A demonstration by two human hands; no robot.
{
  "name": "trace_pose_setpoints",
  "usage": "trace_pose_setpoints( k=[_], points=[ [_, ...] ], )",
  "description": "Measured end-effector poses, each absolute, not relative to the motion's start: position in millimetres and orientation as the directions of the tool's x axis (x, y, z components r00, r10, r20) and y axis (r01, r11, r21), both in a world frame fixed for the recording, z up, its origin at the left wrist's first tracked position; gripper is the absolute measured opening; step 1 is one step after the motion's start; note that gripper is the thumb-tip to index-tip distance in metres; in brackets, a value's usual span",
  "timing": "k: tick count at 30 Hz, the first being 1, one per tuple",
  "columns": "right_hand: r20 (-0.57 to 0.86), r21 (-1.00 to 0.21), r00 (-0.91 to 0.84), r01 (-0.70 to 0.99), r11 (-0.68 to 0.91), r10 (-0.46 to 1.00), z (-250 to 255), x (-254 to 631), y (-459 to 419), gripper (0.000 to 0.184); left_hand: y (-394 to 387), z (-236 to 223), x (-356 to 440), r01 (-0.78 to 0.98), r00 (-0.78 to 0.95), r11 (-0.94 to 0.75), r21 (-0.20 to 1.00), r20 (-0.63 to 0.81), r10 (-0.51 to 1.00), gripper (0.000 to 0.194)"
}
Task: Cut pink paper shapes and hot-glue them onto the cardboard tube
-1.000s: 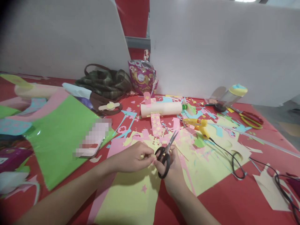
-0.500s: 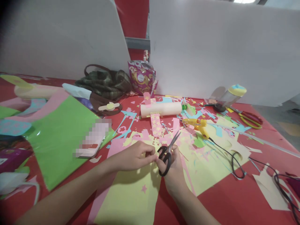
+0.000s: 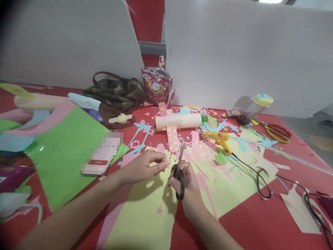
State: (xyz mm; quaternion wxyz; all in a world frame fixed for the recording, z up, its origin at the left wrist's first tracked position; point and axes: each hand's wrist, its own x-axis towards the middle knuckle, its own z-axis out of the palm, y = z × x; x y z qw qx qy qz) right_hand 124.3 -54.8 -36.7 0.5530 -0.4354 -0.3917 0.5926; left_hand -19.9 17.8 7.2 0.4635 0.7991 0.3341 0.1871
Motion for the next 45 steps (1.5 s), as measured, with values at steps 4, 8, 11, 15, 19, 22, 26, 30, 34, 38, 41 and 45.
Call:
trace_pose_setpoints(
  k=[4,8,11,15,19,22,26,30,34,38,41,45],
  points=[
    [-0.043,-0.951,-0.172,-0.296,-0.093,0.984,-35.3,124.5,-57.6,0.031,20.9,15.8,-25.5,0.38,0.666,-0.318,0.869,-0.018,0.746,0.027],
    [-0.039,-0.957,-0.261,-0.269,-0.111,0.965,-36.7,125.5,-60.8,0.032,21.1,24.0,-29.0,0.398,0.627,-0.289,0.87,-0.028,0.779,0.026],
    [-0.051,-0.957,-0.308,-0.257,-0.134,0.95,-38.5,126.1,-62.2,0.035,20.1,28.5,-29.4,0.415,0.611,-0.297,0.86,-0.021,0.792,0.025],
    [-0.039,-0.952,-0.338,-0.273,-0.138,0.94,-40.9,126.0,-63.1,0.037,18.9,28.2,-29.4,0.432,0.617,-0.342,0.835,0.003,0.787,0.026],
    [-0.062,-0.946,-0.34,-0.281,-0.164,0.938,-39.7,125.8,-64.4,0.037,17.8,23.4,-29.3,0.444,0.641,-0.401,0.801,0.029,0.767,0.027],
    [-0.053,-0.948,-0.354,-0.275,-0.158,0.934,-36.9,125.9,-65.2,0.036,16.8,21.4,-28.3,0.454,0.647,-0.431,0.78,0.044,0.761,0.026],
    [-0.05,-0.957,-0.361,-0.251,-0.148,0.931,-35.4,125.9,-64.9,0.035,16.0,21.7,-27.2,0.438,0.658,-0.453,0.777,0.066,0.75,0.025],
    [-0.04,-0.96,-0.359,-0.246,-0.136,0.932,-34.8,126.0,-64.5,0.033,15.4,22.2,-27.2,0.438,0.663,-0.463,0.77,0.071,0.745,0.023],
    [-0.049,-0.961,-0.346,-0.238,-0.139,0.937,-34.4,126.2,-64.2,0.032,15.0,22.0,-27.5,0.442,0.656,-0.467,0.766,0.079,0.75,0.022],
    [-0.051,-0.962,-0.372,-0.231,-0.146,0.927,-35.1,126.0,-64.1,0.034,14.8,22.1,-27.5,0.433,0.665,-0.465,0.773,0.075,0.743,0.021],
    [-0.047,-0.962,-0.366,-0.235,-0.141,0.929,-34.5,125.8,-64.1,0.033,14.5,22.1,-27.2,0.436,0.663,-0.464,0.771,0.074,0.745,0.021],
    [-0.028,-0.963,-0.349,-0.243,-0.12,0.937,-33.8,125.9,-64.0,0.032,14.1,22.3,-26.6,0.432,0.658,-0.455,0.779,0.073,0.749,0.021]
  ],
)
